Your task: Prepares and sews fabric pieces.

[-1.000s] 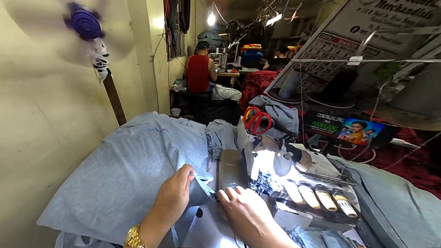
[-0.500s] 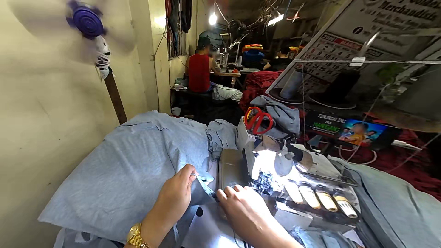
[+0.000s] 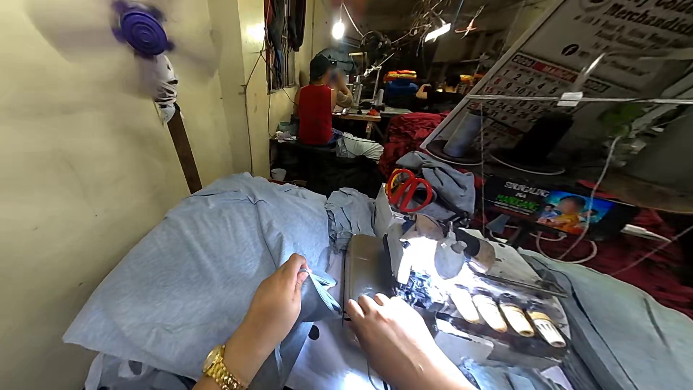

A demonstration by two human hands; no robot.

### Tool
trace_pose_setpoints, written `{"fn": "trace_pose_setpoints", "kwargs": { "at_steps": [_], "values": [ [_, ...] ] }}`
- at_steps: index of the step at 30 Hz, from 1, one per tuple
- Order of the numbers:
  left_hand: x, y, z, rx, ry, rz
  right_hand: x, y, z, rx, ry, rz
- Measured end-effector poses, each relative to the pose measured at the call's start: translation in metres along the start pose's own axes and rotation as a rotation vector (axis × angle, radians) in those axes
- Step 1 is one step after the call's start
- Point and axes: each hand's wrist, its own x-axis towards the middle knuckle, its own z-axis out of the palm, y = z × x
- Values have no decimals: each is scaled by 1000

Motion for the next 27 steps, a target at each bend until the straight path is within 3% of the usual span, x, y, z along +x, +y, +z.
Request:
{"fn": "trace_pose_setpoints", "kwargs": {
  "at_steps": [5, 7, 9, 12, 15, 20, 23, 27],
  "values": [
    [0, -1, 0, 3, -1, 16, 4, -4, 5, 7, 17, -25],
    [1, 0, -1, 7, -5, 14, 8, -6, -9, 77, -230, 19],
    [2, 2, -3, 10, -27, -18, 10, -7, -12, 91, -318, 29],
    [6, 5, -8, 6, -98, -122, 5, -6, 4, 8, -102, -19],
    [12, 4, -5, -28, -154, -237, 4, -9, -9, 103, -316, -12],
    [22, -15, 22, -119, -183, -463, -7, -21, -11, 154, -297, 108],
    [24, -36, 38, -158, -123, -609, -21, -26, -15, 277, -488, 160],
    [26, -56, 45, -230, -72, -623, -49, -15, -3, 257, -260, 107]
  ]
}}
